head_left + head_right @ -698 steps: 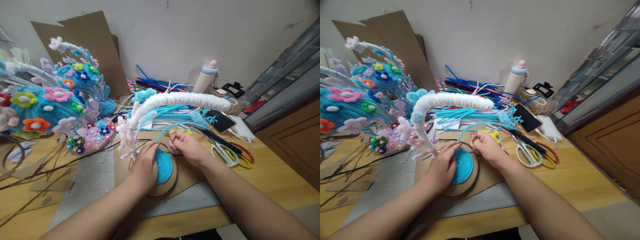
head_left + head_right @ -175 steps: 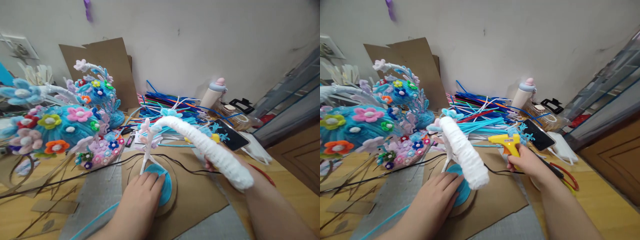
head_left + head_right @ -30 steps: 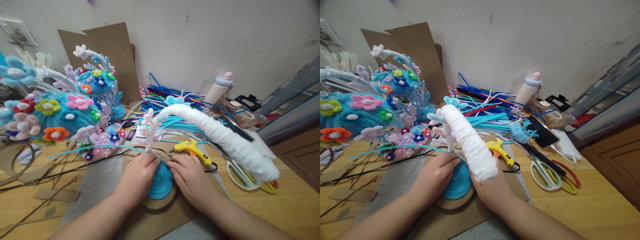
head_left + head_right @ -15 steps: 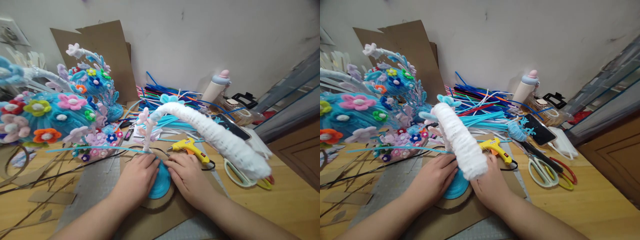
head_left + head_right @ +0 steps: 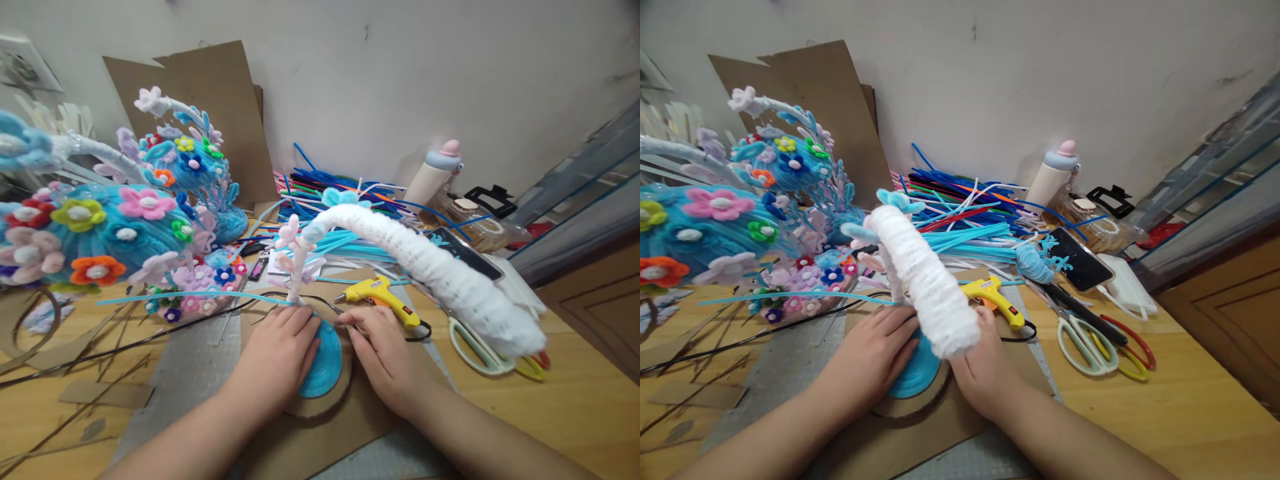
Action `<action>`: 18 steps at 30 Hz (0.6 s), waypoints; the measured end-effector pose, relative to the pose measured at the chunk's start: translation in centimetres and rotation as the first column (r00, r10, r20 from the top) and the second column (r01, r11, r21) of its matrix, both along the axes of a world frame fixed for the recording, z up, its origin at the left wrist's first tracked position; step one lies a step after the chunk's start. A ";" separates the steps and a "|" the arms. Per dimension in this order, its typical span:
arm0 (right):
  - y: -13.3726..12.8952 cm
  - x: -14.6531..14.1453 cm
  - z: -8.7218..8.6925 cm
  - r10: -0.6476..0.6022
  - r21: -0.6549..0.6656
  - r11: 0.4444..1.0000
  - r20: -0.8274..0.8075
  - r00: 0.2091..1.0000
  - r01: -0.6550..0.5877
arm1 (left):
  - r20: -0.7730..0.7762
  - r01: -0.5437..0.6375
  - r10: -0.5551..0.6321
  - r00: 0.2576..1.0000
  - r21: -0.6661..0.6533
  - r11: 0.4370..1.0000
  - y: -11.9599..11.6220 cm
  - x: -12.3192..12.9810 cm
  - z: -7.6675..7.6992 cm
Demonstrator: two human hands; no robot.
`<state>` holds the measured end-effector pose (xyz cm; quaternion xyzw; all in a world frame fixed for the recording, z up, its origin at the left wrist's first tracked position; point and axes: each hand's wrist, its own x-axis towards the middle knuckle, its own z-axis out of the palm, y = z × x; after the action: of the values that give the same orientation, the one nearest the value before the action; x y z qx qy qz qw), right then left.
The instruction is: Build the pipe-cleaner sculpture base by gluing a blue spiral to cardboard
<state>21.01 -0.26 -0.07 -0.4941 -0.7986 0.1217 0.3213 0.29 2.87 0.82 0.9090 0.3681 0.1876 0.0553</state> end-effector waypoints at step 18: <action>-0.2 -1.3 0.2 0.058 -0.015 0.998 0.151 0.987 -0.056 | 0.034 -0.038 0.040 0.999 -0.044 0.998 -0.1 -0.3 -0.8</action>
<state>19.71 -0.44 0.16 -0.4805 -0.8339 0.0972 0.2537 0.02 2.76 0.02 0.8968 0.3888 0.1965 0.0778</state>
